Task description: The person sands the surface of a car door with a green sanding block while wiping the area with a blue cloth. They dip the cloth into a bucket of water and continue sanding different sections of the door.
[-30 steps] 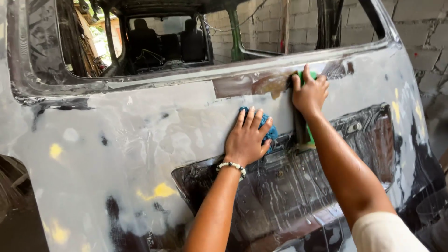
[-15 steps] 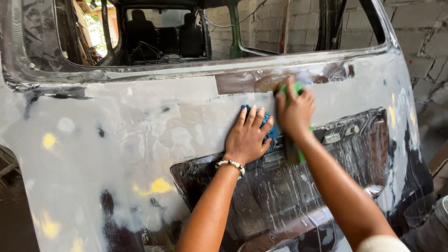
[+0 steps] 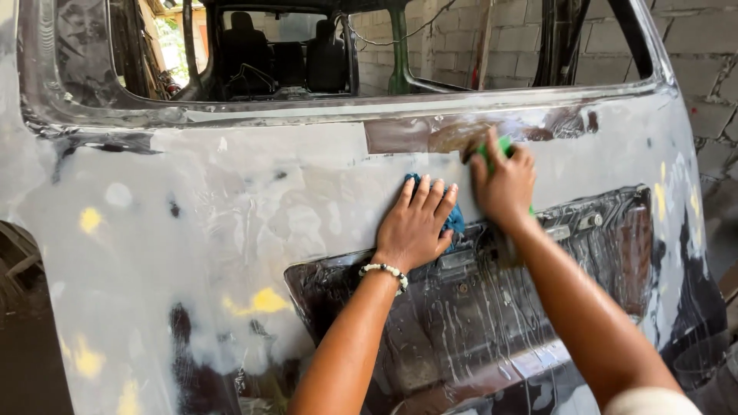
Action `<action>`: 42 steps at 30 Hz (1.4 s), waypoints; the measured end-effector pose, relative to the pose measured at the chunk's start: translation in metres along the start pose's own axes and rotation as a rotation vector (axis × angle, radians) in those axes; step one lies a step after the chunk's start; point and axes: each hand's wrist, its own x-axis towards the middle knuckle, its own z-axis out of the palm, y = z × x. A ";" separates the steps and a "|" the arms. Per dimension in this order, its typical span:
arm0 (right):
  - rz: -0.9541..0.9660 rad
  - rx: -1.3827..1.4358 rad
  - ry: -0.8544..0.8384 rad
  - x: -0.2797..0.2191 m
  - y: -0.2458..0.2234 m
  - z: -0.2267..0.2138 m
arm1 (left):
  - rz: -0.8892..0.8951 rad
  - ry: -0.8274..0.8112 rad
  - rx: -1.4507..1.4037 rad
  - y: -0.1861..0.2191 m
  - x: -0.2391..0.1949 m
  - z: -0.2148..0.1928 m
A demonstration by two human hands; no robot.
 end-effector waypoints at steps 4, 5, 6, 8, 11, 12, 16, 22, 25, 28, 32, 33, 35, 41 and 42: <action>0.167 0.044 0.009 0.005 0.012 0.000 | 0.005 -0.035 -0.016 0.007 -0.008 0.000; 0.177 0.035 0.055 0.008 0.008 0.001 | -0.001 -0.021 -0.004 0.004 -0.004 0.001; 0.166 0.037 0.066 -0.004 -0.002 -0.003 | -0.005 -0.008 0.004 0.003 -0.001 0.001; 0.006 0.010 0.074 -0.037 -0.022 -0.007 | -0.009 -0.006 -0.012 0.004 -0.004 0.001; -0.049 0.023 0.057 -0.017 -0.005 0.000 | -0.004 0.006 -0.026 0.002 -0.004 0.008; -0.043 0.020 0.053 -0.002 0.004 0.000 | 0.000 0.001 -0.032 0.004 -0.001 0.005; 0.077 0.019 0.068 0.005 -0.002 0.002 | -0.006 0.001 -0.003 0.005 -0.005 0.002; -0.118 0.044 0.049 -0.014 -0.034 -0.010 | -0.021 0.033 -0.008 -0.001 -0.003 -0.001; -0.043 0.043 0.043 0.001 -0.027 -0.008 | -0.020 0.063 -0.035 0.006 -0.007 0.002; -0.045 -0.026 0.100 -0.007 -0.038 -0.001 | -0.050 0.096 -0.029 0.004 -0.007 0.000; -0.139 -0.006 0.078 -0.014 -0.048 -0.010 | -0.105 0.084 -0.067 0.002 -0.006 -0.006; -0.125 -0.011 0.072 -0.003 -0.040 -0.009 | -0.096 0.075 -0.077 0.005 -0.004 -0.006; -0.011 0.079 0.039 0.020 -0.028 -0.005 | -0.117 0.124 -0.050 0.006 -0.004 -0.006; -0.177 -0.018 0.116 -0.026 -0.043 0.006 | -0.125 0.095 -0.074 0.005 -0.007 -0.009; -0.178 -0.015 0.116 -0.010 -0.043 0.006 | -0.126 0.093 -0.072 0.002 -0.006 -0.009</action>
